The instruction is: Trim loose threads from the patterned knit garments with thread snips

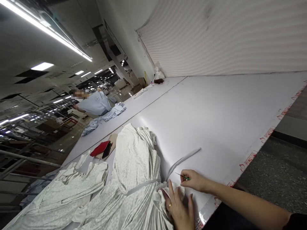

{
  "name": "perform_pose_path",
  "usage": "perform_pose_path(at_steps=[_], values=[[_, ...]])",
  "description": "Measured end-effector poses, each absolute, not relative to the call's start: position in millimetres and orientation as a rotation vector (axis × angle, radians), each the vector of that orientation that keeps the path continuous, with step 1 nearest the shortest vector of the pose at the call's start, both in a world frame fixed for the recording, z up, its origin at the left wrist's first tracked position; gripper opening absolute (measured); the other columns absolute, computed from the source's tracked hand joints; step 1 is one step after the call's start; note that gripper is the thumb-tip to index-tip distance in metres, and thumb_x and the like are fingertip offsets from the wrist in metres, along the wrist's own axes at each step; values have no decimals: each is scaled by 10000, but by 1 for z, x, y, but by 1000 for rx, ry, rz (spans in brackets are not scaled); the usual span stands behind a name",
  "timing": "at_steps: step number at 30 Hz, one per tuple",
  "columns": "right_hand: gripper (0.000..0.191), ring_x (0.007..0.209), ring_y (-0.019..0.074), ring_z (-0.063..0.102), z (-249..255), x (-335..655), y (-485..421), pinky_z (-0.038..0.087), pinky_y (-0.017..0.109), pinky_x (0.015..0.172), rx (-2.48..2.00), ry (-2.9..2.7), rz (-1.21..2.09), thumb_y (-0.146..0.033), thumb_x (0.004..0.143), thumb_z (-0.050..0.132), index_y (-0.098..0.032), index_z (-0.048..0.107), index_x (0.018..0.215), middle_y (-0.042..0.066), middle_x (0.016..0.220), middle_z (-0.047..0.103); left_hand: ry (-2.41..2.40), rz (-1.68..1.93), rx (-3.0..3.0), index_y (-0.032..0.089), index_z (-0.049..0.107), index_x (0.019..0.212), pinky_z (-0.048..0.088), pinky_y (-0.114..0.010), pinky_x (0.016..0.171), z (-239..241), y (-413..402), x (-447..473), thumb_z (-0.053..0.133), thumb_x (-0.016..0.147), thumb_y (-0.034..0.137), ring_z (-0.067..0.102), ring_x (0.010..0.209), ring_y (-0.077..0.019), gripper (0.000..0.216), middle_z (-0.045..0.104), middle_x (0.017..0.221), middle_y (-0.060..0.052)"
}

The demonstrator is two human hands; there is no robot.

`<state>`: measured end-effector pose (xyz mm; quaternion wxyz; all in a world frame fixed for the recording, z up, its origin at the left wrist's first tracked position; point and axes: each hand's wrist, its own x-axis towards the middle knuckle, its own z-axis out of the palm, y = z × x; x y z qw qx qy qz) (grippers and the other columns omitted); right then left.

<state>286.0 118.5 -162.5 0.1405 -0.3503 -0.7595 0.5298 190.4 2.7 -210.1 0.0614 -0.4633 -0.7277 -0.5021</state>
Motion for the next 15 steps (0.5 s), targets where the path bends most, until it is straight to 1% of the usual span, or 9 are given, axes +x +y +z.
perform_pose_path(at_steps=[2,4,6,9,11,12,15], values=[[88,715,139,579,-159,286,117,416,219,625,-970,-2169,1544,-121,833,535,-178,593,865,-23,754,644,-2227,-1512,-1372,194,676,879,394,-496,965,-215,8,191,560,863,334,601,1104,-337,182,697,1120,-184],[107,687,140,577,-156,289,115,418,234,634,-937,-2164,1544,-143,871,511,-190,594,921,-27,750,658,-2217,-1584,-1306,209,663,819,431,-437,890,-221,9,187,515,884,299,636,952,-292,185,714,945,-152],[125,714,152,595,-155,294,115,429,254,671,-928,-2172,1538,-155,874,522,-204,602,957,-18,798,687,-2203,-1635,-1263,221,651,792,447,-402,835,-227,7,182,537,875,321,631,865,-272,173,697,851,-128],[131,828,193,621,-157,304,117,444,286,744,-956,-2195,1533,-167,788,643,-205,656,913,22,911,707,-2221,-1653,-1190,231,636,770,455,-387,812,-232,0,179,570,866,372,618,829,-264,183,673,813,-116],[166,875,212,629,-159,309,118,454,292,770,-946,-2220,1546,-193,730,717,-205,705,895,39,948,708,-2228,-1670,-1164,233,638,761,458,-385,812,-232,-5,181,568,874,399,617,824,-258,213,669,819,-116],[182,878,211,635,-159,311,118,459,289,775,-924,-2236,1550,-212,731,727,-211,725,913,40,955,710,-2232,-1677,-1154,234,640,758,460,-382,810,-231,-7,183,562,882,405,618,819,-253,225,668,821,-116],[193,860,197,653,-158,313,117,470,278,775,-848,-2293,1520,-244,798,689,-233,759,977,37,956,719,-2241,-1686,-1132,235,650,753,467,-371,792,-227,-10,186,562,891,393,624,798,-237,228,667,816,-110]])
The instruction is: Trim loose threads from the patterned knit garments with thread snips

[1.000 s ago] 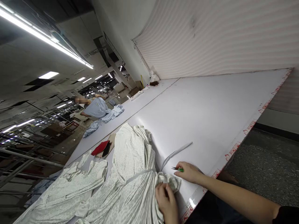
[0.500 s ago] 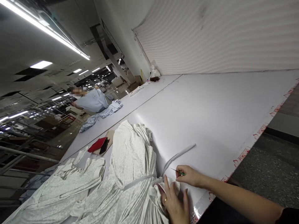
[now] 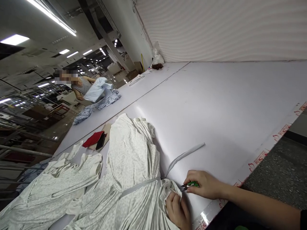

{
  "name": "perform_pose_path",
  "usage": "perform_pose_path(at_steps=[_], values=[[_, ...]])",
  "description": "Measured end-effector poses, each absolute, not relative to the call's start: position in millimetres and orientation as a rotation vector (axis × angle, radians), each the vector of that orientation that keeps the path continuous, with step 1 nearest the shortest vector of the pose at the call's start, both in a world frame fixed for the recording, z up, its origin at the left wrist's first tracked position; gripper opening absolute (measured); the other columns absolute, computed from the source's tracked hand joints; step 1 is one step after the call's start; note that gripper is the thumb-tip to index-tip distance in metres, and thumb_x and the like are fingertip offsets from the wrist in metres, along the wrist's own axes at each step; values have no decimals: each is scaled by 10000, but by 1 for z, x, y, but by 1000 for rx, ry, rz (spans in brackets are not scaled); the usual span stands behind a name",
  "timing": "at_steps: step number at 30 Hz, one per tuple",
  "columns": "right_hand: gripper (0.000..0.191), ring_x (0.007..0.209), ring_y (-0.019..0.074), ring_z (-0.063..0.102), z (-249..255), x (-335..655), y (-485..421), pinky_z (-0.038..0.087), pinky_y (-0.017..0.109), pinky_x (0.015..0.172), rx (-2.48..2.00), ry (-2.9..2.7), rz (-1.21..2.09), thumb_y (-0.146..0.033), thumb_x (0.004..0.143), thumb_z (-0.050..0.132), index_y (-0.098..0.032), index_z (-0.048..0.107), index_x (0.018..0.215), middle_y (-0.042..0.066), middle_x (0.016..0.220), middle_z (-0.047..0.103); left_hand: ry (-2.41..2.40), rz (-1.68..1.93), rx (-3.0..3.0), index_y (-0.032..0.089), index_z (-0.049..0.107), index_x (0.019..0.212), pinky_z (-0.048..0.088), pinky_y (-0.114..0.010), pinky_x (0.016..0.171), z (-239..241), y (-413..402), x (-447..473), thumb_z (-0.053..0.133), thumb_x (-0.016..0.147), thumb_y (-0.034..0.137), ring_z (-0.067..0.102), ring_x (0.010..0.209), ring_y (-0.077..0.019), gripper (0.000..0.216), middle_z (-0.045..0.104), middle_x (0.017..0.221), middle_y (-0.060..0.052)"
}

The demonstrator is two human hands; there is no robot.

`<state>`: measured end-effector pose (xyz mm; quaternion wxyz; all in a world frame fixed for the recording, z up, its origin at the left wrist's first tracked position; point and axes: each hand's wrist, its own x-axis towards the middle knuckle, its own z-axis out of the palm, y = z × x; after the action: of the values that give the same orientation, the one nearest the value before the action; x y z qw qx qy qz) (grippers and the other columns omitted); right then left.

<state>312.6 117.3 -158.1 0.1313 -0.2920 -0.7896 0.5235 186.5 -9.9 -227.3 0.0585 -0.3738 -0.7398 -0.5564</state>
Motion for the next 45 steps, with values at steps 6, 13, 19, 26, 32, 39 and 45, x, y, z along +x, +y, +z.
perform_pose_path(at_steps=[6,13,19,26,32,39,45], values=[[229,846,190,672,-152,309,117,476,262,763,-810,-2347,1446,-263,816,697,-249,769,1033,34,975,735,-2229,-1679,-1125,233,658,730,469,-356,751,-221,-11,187,565,897,344,613,749,-213,220,654,773,-93],[185,850,195,677,-153,301,119,475,262,759,-838,-2387,1481,-230,808,706,-248,789,972,29,948,745,-2217,-1678,-1128,235,661,721,474,-346,737,-218,-10,189,565,900,341,616,730,-204,229,654,758,-88],[164,840,191,671,-153,297,123,472,262,755,-821,-2380,1547,-240,796,722,-259,796,940,19,932,741,-2173,-1697,-1109,238,658,720,461,-339,727,-216,-9,190,584,879,276,596,725,-197,179,644,753,-79],[171,835,190,666,-151,301,123,472,266,757,-797,-2347,1523,-234,806,713,-237,789,959,29,933,732,-2113,-1778,-1099,238,630,712,450,-317,728,-201,-4,194,587,857,214,579,722,-172,154,605,757,-31],[141,809,184,664,-153,297,118,475,262,745,-784,-2257,1560,-198,795,705,-219,790,907,29,889,730,-2140,-1936,-1053,230,571,674,474,-285,690,-200,-3,190,648,809,261,602,720,-163,159,628,739,-8],[149,824,186,661,-156,290,111,485,265,758,-841,-2178,1527,-185,789,685,-210,767,910,30,907,721,-2449,-2310,-371,204,585,878,508,-251,652,-195,-4,193,789,679,409,647,695,-146,351,677,757,-3],[180,811,183,661,-157,288,106,497,274,751,-724,-2252,1358,-215,834,646,-209,743,985,41,936,711,-2521,-2504,-218,179,599,1030,487,-178,661,-176,-6,186,826,595,379,633,677,-95,529,666,706,28]])
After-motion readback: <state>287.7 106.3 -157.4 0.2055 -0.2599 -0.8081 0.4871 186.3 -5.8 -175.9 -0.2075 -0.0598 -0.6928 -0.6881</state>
